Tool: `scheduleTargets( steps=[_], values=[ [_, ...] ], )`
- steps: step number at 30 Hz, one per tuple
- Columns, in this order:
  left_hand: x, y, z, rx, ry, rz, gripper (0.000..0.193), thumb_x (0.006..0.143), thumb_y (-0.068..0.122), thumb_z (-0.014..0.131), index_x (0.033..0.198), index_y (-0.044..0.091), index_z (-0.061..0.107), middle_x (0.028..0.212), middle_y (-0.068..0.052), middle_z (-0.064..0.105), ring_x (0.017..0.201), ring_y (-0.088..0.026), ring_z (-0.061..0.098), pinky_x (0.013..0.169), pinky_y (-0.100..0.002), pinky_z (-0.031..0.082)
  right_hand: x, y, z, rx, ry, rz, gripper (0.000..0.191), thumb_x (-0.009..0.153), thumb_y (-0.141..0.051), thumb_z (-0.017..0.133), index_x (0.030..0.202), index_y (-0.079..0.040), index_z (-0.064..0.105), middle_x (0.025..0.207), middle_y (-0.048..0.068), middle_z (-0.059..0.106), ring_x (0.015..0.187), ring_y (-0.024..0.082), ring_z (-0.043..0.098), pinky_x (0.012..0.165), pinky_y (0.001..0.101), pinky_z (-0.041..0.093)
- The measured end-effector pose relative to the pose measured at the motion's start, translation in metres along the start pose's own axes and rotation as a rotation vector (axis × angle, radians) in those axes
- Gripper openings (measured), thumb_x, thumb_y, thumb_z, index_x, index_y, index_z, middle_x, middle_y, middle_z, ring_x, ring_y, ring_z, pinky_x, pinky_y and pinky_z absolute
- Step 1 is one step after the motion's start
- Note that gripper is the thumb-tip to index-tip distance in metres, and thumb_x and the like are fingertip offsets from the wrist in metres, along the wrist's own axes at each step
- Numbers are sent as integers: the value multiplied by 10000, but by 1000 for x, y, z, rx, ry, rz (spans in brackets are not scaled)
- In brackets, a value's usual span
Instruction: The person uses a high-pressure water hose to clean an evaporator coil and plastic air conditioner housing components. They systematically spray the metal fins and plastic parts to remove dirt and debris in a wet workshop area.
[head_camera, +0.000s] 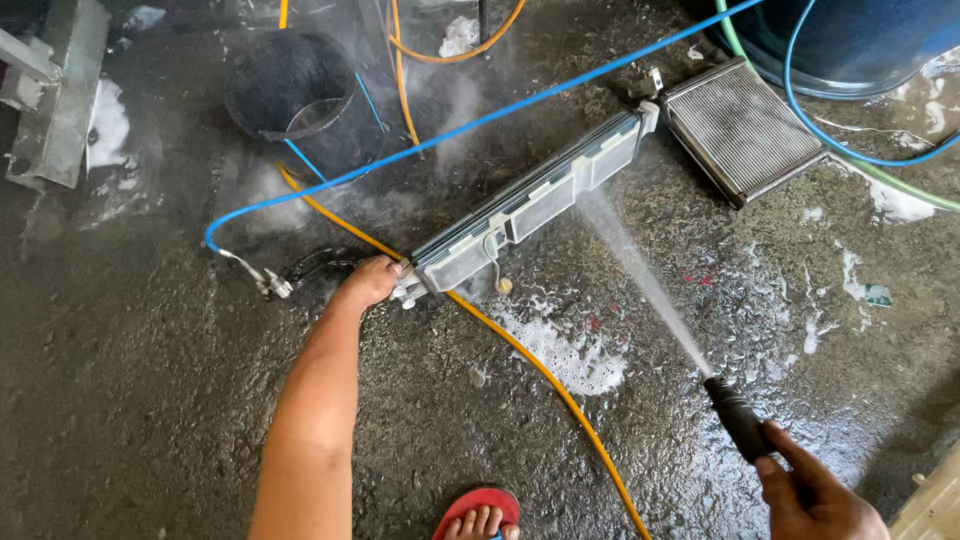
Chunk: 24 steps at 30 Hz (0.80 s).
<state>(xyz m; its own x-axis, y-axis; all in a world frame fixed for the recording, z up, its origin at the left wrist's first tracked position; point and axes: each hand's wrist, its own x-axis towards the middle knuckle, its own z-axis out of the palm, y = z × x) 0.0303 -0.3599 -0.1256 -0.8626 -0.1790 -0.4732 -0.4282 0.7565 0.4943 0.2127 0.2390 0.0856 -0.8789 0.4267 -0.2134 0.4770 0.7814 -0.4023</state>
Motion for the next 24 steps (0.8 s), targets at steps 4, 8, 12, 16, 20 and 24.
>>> scheduleTargets(
  steps=[4,8,12,16,20,24],
  values=[
    [-7,3,16,-130,100,-15,413,1000,342,535,1230,28,673,1255,-212,673,1188,-370,624,998,-466,473,-3,-6,2,24,-27,-34,464,902,-226,785,1360,-284,737,786,103,800,559,144,685,616,300,558],
    [-8,9,13,-168,113,-41,353,962,300,606,1175,39,711,1187,-197,709,1107,-346,667,950,-444,507,-34,-35,33,10,-153,-195,398,850,-265,796,1245,-300,764,940,76,826,656,141,730,646,321,600],
    [-22,13,8,-337,182,-73,296,883,225,689,1102,38,758,1091,-157,761,986,-270,718,861,-397,548,-82,-61,65,-144,-460,-279,469,883,-359,745,1348,-388,684,859,40,772,606,173,751,631,348,646],
    [-37,10,8,-564,187,-107,315,840,185,720,1098,9,758,1049,-173,787,922,-234,736,817,-380,573,-126,-76,84,-103,-514,-383,499,869,-361,703,1366,-387,664,751,21,758,611,162,738,620,344,671],
    [-51,2,12,-661,265,-154,405,833,155,702,1206,-3,704,1137,-190,765,985,-237,720,855,-362,560,-159,-82,83,-53,-498,-462,537,829,-333,727,1361,-374,673,755,36,734,643,181,783,642,376,648],
    [-69,0,11,-635,376,-190,508,822,166,744,1299,16,655,1229,-179,718,1078,-236,691,922,-330,534,-185,-95,70,-162,-511,-395,548,834,-376,758,1371,-418,657,831,21,732,687,172,785,675,360,643]
  ],
)
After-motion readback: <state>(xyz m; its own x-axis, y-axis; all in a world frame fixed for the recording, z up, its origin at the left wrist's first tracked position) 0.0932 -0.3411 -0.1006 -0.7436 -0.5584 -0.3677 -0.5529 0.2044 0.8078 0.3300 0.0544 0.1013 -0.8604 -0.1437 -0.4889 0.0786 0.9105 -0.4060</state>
